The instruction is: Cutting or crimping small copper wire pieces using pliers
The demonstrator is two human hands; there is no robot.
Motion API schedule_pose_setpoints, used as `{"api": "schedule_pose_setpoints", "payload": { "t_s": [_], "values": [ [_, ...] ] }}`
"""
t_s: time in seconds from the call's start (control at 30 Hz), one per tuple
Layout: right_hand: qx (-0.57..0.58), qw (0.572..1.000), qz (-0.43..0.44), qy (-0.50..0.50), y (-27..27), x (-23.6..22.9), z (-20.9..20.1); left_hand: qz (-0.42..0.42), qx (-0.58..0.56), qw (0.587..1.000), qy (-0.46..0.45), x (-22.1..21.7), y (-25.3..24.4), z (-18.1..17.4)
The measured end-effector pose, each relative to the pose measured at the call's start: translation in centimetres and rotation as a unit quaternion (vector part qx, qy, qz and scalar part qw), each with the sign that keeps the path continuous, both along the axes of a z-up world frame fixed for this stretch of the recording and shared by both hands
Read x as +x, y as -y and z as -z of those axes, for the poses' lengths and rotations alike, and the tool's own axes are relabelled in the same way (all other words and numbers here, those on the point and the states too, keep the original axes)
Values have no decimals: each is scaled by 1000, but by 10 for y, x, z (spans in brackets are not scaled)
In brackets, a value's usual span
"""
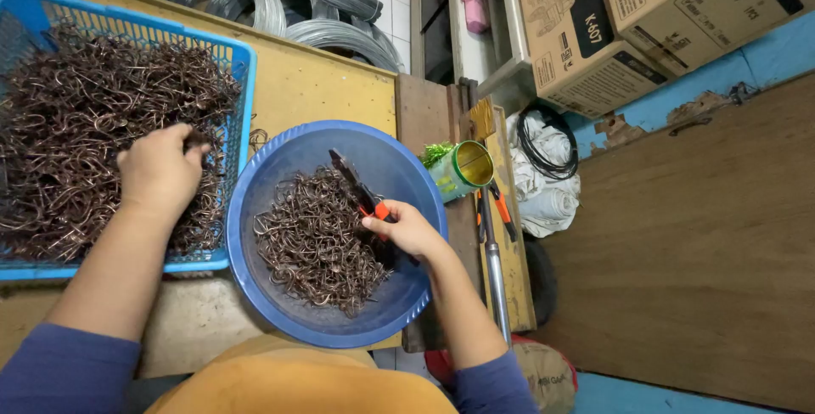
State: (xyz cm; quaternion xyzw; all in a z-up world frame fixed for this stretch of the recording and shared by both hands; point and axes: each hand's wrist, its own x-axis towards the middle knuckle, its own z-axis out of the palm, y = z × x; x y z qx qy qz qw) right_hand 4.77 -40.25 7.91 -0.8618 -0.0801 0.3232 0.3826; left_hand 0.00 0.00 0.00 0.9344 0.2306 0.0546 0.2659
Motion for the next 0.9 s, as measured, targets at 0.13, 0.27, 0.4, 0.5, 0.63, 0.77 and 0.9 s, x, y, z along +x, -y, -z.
{"api": "schedule_pose_setpoints", "payload": {
  "t_s": [0.13,0.27,0.4,0.5,0.63,0.77,0.9],
  "values": [
    [63,996,-62,-10,5,12,16,13,27,986,167,2,0,6],
    [120,983,-103,94,9,17,31,13,-121,951,283,-4,13,-22],
    [122,975,-90,165,12,14,21,-17,-228,939,258,-6,20,-38],
    [69,963,-92,243,15,15,25,-29,-388,905,171,-4,21,-55],
    [41,960,-82,265,12,13,19,-7,-442,875,200,1,11,-42],
    [6,960,-76,270,9,11,16,-7,-400,900,171,-4,10,-53],
    [-13,957,-68,282,9,17,21,-9,-447,877,176,-5,9,-50]
  ]
}}
